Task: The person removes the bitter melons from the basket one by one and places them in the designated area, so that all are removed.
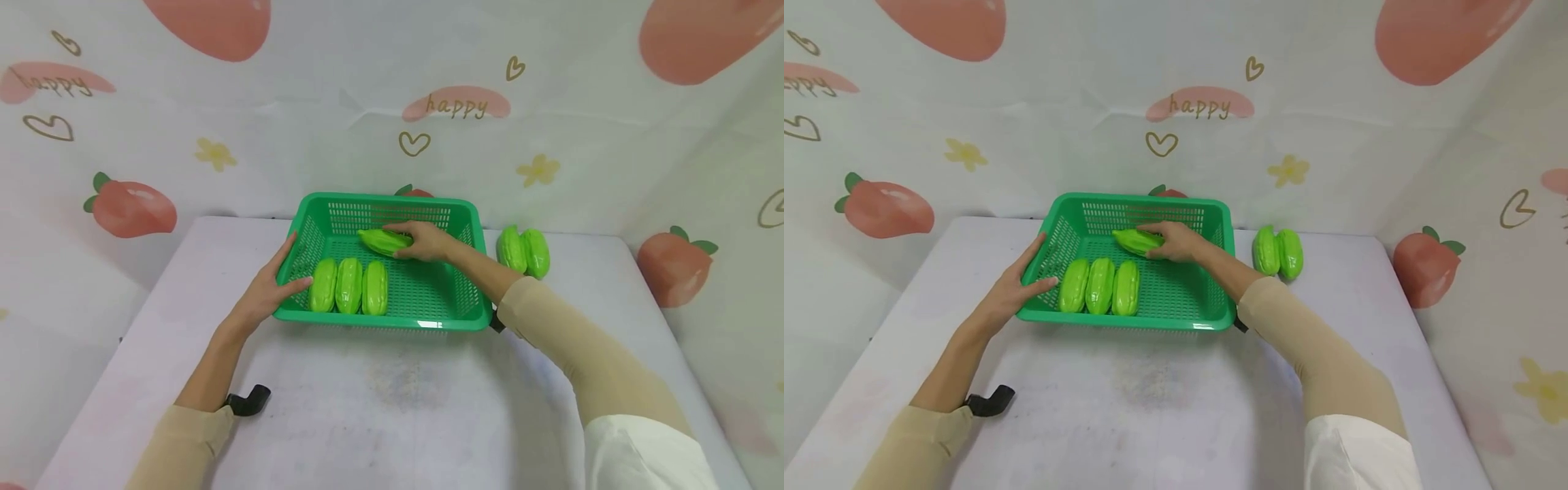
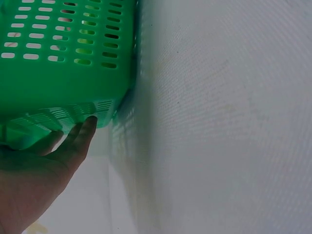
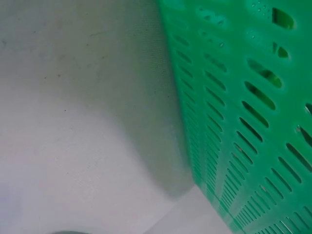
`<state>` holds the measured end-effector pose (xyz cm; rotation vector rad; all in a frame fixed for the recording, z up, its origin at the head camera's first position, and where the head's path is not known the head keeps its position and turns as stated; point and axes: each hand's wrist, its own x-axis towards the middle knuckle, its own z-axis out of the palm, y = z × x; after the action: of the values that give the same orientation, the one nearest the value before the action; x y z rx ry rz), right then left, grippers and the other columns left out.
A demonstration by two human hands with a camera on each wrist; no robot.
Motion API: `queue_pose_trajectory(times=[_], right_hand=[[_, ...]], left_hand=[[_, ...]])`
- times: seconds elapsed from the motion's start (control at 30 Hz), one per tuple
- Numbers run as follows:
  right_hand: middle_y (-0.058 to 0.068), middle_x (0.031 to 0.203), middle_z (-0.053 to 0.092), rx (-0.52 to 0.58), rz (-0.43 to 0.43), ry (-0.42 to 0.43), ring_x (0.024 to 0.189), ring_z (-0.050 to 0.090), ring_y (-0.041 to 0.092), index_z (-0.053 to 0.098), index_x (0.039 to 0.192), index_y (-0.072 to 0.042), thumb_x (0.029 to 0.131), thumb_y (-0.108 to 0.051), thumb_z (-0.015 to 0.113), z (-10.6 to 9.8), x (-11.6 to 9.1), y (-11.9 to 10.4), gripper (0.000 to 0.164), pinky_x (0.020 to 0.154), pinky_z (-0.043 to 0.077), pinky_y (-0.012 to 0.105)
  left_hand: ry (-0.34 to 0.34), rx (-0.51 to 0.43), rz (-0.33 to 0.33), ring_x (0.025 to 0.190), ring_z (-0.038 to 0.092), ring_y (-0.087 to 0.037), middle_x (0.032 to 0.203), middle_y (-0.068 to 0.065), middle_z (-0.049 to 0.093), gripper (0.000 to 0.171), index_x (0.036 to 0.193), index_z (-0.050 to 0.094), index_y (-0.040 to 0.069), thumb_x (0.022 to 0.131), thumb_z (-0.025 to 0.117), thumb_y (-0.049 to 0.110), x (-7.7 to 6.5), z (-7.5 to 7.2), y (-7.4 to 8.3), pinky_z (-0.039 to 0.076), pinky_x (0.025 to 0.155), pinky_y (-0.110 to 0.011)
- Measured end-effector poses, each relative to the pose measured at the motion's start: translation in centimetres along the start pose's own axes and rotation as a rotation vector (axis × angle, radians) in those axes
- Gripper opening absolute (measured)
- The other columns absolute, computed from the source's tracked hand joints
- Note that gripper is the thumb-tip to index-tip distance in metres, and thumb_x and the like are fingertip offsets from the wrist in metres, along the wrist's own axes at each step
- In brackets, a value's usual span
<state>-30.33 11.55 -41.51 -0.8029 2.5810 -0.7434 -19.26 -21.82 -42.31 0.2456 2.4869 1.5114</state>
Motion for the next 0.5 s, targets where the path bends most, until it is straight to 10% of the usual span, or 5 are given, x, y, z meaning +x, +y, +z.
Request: queue_pose_trajectory(times=[0.5], right_hand=[[0.003,0.074,0.045,0.012,0.036,-0.029,0.063,0.039,0.015,0.039,0.154,-0.026,0.096,-0.023,0.068,0.45,-0.26,-0.05,0.066,0.066,0.038,0.031]], left_hand=[[0.007,0.002,0.004,0.149,0.013,-0.039,0.166,-0.010,0.009,0.087,0.160,0.007,0.038,0.095,0.064,0.030,0.03,0.15,-0.03,0.017,0.111,-0.069]])
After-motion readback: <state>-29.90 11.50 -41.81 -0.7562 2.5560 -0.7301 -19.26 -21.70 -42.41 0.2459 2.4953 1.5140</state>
